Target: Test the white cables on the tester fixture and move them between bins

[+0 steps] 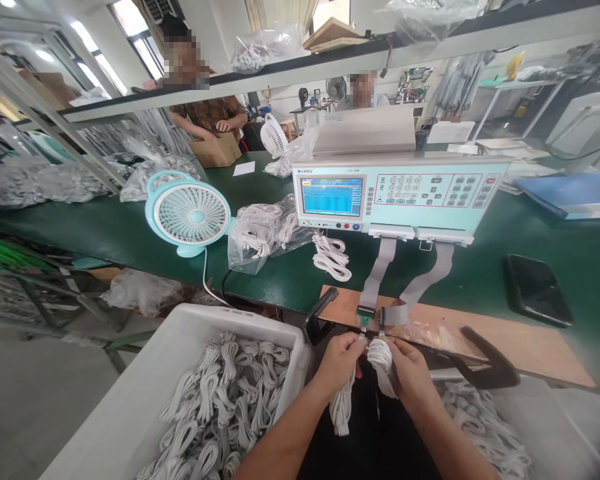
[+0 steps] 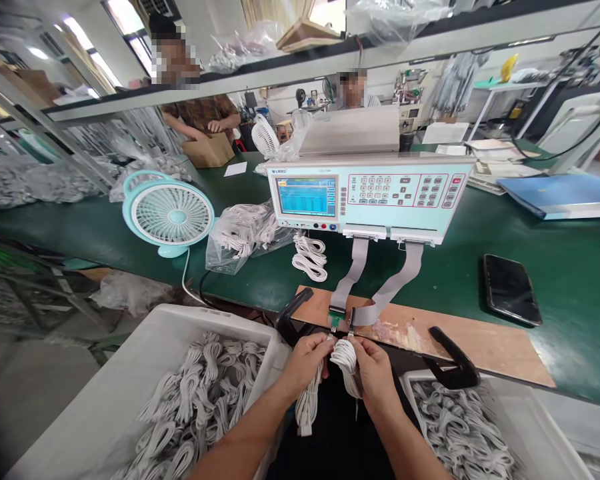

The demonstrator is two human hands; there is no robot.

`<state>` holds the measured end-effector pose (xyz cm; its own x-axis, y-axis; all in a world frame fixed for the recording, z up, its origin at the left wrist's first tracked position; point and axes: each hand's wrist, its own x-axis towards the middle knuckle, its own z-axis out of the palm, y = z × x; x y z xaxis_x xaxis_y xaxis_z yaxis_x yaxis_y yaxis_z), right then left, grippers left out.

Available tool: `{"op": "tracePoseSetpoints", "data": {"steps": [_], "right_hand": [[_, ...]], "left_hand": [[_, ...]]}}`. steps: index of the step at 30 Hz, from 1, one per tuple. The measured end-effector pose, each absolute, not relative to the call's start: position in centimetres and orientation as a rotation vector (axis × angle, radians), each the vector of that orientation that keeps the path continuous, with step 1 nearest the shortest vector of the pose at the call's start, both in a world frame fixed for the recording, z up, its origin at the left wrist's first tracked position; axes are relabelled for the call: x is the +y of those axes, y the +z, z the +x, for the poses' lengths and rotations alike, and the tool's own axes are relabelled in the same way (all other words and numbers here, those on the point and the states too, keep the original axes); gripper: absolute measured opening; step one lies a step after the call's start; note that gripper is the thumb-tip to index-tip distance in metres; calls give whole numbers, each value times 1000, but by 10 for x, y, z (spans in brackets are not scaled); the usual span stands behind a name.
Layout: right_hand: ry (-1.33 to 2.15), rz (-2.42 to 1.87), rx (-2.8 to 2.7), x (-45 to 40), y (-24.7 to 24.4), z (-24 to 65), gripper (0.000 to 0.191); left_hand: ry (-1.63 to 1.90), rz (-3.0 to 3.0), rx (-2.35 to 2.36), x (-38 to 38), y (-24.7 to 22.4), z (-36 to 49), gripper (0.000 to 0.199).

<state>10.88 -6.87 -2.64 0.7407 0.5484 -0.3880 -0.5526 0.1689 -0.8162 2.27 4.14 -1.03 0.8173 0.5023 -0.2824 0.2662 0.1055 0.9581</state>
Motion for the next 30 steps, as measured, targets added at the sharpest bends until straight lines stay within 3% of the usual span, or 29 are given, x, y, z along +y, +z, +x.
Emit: {"op": "tracePoseSetpoints", "data": {"steps": [18,30], "right_hand": [[830,-1151,-23,-70,-23,110,32],[857,-1127,-55,-73,-29,111,29]], "left_hand": [[319,1139,793,27,-13,37,28],[408,1144,747,21,-22,36,42]]}}
